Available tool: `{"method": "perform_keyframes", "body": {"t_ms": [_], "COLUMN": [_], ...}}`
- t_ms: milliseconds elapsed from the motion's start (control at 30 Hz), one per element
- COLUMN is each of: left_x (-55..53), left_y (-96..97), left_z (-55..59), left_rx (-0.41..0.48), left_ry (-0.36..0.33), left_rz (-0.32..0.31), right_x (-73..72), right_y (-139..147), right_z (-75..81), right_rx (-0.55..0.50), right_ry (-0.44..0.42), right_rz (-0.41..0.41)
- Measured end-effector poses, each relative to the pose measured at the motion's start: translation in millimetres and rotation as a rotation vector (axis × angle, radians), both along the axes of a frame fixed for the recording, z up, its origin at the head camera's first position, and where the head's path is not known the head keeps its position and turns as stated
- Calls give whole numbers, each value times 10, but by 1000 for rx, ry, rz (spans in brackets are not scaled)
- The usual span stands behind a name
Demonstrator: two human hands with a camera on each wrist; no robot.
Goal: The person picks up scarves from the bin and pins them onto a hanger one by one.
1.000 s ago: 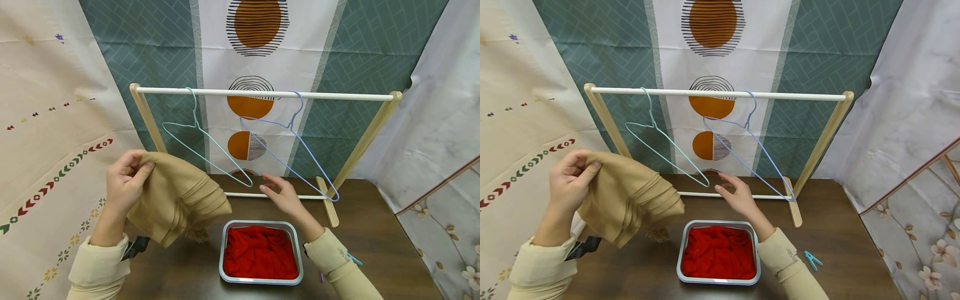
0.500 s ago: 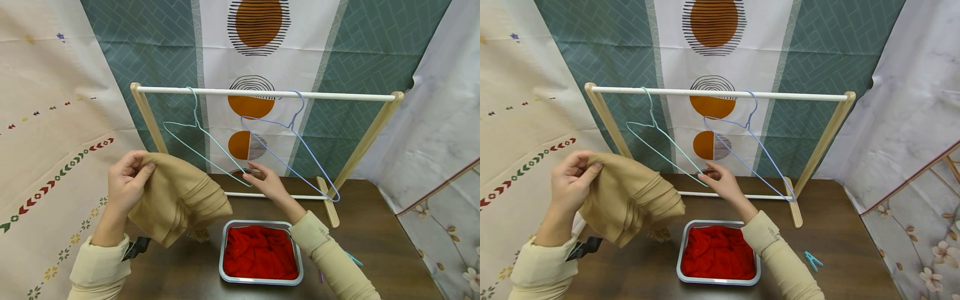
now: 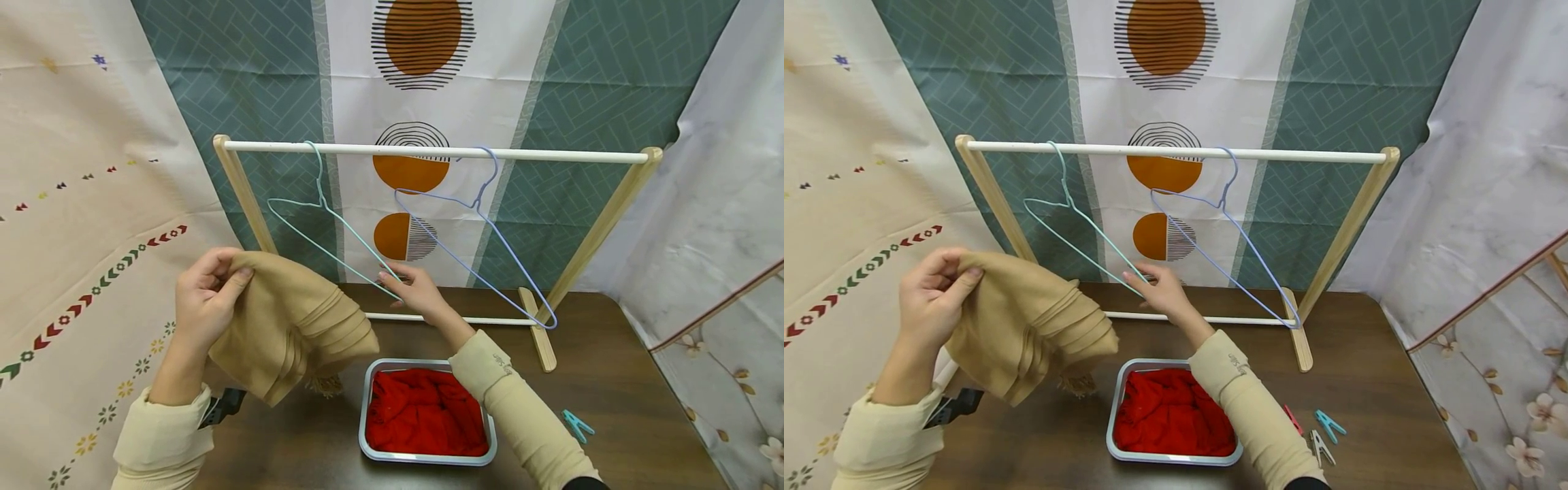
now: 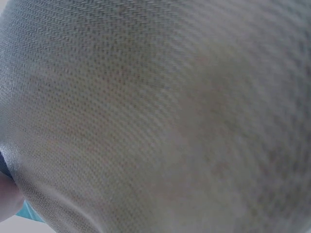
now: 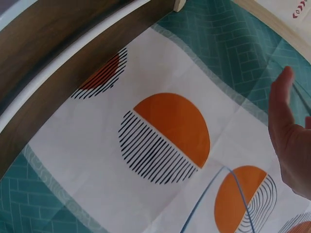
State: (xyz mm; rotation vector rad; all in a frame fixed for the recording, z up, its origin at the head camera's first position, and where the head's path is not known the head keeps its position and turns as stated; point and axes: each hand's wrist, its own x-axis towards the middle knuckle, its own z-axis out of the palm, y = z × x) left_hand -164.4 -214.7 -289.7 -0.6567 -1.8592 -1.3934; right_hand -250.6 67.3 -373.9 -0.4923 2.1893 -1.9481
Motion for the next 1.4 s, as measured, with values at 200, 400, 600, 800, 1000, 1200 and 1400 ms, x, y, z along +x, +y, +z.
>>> {"method": "perform_keyframes", "body": {"t_ms": [200, 400, 600, 800, 1000, 1200, 1400], "left_x": [17, 29, 30, 13, 10, 14, 10], "left_y": [8, 21, 26, 23, 29, 33, 68], "left_z": [6, 10, 1, -25, -36, -35, -32], "left_rx": [4, -11, -9, -6, 6, 3, 31], "left_ry": [0, -14, -16, -22, -34, -35, -37], "left_rz": [-2, 15, 9, -7, -24, -18, -61], "right_x": [28, 55, 63, 88, 115, 146, 229], "right_y": [-70, -77, -61, -60, -54, -20, 87], "right_z": [-5, 29, 69, 96, 121, 188, 277], "right_rx": [-64, -96, -98, -90, -83, -107, -101], "right_ry": [-58, -21, 8, -21, -3, 34, 75], "right_rz": [-19, -28, -33, 7, 6, -4, 13]}}
